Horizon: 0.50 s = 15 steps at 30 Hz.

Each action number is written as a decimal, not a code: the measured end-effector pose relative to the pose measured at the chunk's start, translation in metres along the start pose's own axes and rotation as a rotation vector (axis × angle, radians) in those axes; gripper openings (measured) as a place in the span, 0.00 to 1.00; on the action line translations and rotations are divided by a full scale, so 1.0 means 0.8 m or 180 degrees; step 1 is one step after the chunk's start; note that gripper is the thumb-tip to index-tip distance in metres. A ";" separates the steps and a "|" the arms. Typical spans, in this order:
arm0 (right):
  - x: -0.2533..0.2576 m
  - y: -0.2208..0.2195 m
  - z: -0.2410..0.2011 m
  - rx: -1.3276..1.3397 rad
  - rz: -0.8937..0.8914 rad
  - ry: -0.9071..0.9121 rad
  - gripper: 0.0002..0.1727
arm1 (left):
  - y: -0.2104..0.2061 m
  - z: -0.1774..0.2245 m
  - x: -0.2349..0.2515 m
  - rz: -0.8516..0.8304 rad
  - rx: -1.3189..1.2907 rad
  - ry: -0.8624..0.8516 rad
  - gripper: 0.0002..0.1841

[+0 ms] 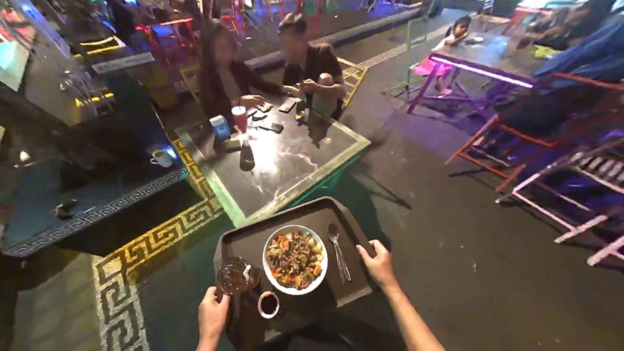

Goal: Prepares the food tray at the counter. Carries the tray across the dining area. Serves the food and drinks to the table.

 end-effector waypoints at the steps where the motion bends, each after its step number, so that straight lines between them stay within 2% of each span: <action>1: 0.038 -0.011 0.004 -0.0022 -0.0034 0.0027 0.18 | -0.012 0.023 0.026 -0.0044 0.0050 0.0054 0.13; 6: 0.207 -0.064 0.032 -0.0090 -0.0270 -0.0014 0.21 | -0.076 0.114 0.133 -0.0258 0.0280 0.0322 0.16; 15: 0.489 -0.171 0.098 -0.0204 -0.0646 0.0432 0.22 | -0.213 0.206 0.277 -0.0275 0.0359 0.0997 0.19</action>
Point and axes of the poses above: each hand's wrist, its own x-axis towards the middle knuckle, its own y-axis out of the back of the hand, z = x × y, the point moved 9 cm from there along x, towards the middle knuckle, and after that the axes turned 12 degrees about y, right-handed, at the moved point
